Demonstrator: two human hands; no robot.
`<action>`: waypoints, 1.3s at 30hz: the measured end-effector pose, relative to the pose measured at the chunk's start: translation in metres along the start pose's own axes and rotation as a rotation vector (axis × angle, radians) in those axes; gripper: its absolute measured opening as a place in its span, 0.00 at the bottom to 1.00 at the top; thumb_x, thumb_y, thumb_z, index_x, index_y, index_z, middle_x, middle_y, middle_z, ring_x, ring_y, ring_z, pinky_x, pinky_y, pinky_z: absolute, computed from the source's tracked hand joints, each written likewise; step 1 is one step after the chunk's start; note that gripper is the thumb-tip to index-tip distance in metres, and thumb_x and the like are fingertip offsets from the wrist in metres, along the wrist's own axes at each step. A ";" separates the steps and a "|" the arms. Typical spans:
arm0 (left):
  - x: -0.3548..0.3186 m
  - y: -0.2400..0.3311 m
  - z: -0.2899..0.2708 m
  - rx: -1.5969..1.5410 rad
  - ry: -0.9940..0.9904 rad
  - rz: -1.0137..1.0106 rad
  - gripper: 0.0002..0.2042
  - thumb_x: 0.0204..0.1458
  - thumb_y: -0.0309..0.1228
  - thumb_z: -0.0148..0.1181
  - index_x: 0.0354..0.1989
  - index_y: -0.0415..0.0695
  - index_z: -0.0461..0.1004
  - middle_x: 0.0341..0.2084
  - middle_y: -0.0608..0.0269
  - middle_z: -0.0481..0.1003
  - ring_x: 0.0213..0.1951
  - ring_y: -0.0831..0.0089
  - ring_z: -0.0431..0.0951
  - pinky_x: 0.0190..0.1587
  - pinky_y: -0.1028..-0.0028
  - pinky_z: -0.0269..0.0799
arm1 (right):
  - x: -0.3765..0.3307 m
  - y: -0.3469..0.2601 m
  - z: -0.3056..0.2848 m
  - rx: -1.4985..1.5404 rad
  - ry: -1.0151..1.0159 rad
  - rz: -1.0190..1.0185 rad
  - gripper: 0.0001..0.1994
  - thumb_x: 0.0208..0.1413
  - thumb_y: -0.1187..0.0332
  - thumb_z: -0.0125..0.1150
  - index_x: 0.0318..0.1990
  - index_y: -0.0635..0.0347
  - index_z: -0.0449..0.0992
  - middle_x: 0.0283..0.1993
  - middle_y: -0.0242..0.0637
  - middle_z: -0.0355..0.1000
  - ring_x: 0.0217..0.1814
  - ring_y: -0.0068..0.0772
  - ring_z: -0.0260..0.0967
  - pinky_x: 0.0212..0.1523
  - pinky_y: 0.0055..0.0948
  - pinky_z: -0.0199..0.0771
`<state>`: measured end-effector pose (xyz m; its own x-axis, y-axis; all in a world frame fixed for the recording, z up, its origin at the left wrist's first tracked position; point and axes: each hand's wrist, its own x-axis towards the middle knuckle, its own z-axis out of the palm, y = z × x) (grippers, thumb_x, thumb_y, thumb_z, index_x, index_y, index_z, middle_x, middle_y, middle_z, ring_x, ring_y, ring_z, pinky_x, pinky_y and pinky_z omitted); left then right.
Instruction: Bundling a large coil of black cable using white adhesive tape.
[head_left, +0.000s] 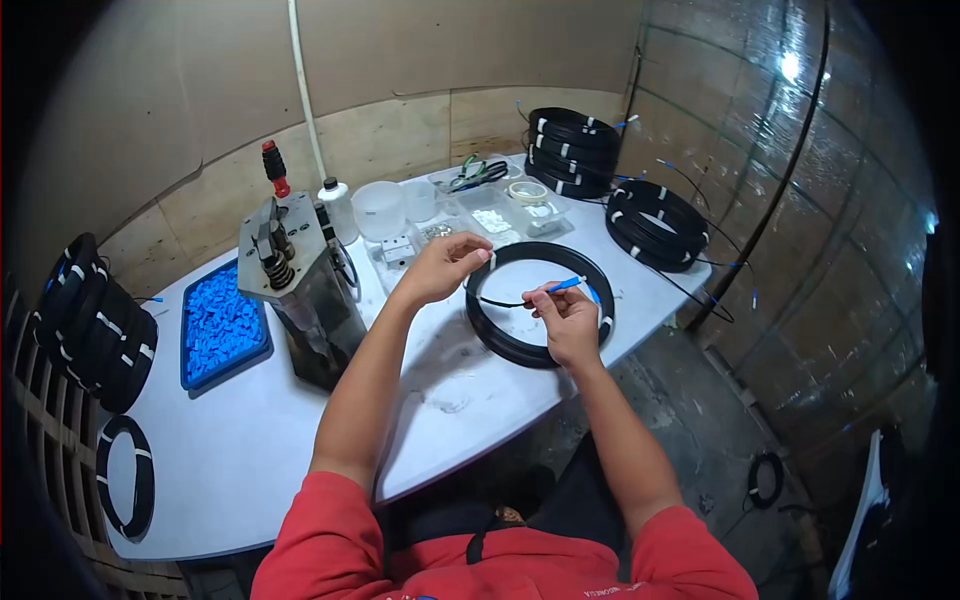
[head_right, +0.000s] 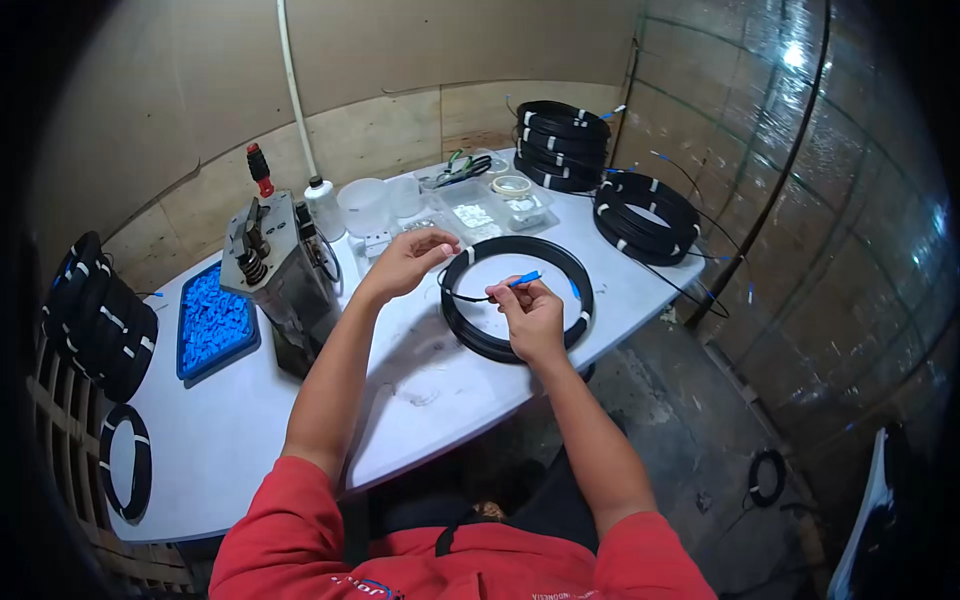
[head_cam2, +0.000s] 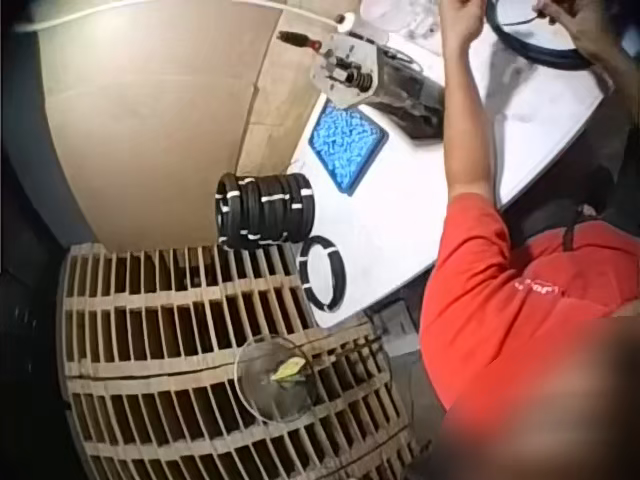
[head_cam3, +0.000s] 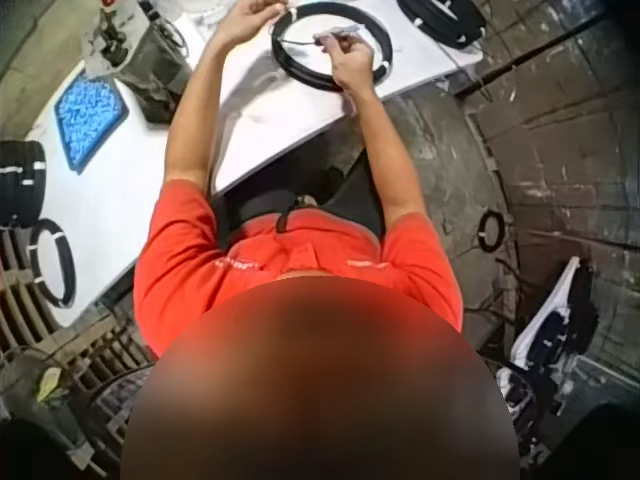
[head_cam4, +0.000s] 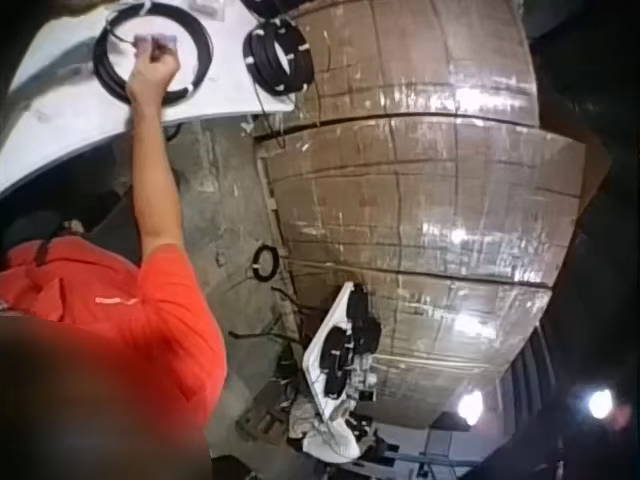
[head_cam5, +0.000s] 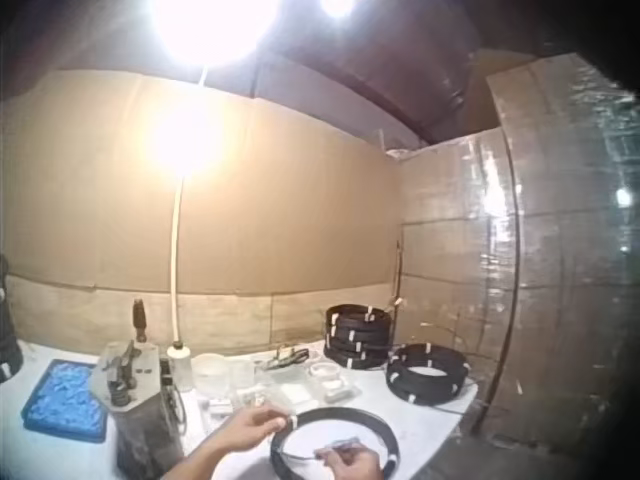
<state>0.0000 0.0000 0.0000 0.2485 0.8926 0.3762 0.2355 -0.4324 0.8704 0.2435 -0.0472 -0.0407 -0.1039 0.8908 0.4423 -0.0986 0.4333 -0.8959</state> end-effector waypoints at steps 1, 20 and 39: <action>0.002 -0.003 0.004 0.048 0.024 0.026 0.16 0.62 0.39 0.63 0.52 0.44 0.82 0.43 0.56 0.84 0.46 0.64 0.83 0.54 0.65 0.76 | 0.002 0.001 -0.005 -0.017 -0.005 0.036 0.08 0.66 0.70 0.63 0.47 0.64 0.76 0.44 0.42 0.83 0.46 0.31 0.82 0.50 0.27 0.79; -0.070 -0.019 0.065 0.869 -0.252 0.297 0.29 0.53 0.59 0.65 0.44 0.42 0.78 0.41 0.47 0.74 0.53 0.49 0.71 0.65 0.56 0.60 | -0.024 0.021 -0.077 -0.698 0.067 -0.260 0.10 0.46 0.66 0.75 0.35 0.57 0.84 0.41 0.40 0.82 0.52 0.46 0.75 0.55 0.40 0.74; -0.073 -0.019 0.071 0.916 -0.207 0.299 0.25 0.55 0.58 0.63 0.41 0.45 0.80 0.37 0.50 0.75 0.51 0.51 0.73 0.63 0.55 0.59 | -0.069 0.007 -0.043 -1.170 -0.227 -0.368 0.25 0.53 0.50 0.69 0.53 0.57 0.81 0.52 0.40 0.76 0.59 0.41 0.69 0.64 0.46 0.56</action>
<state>0.0437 -0.0663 -0.0664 0.5557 0.7278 0.4018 0.7509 -0.6468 0.1332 0.2925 -0.1001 -0.0795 -0.4369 0.6975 0.5679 0.7690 0.6172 -0.1665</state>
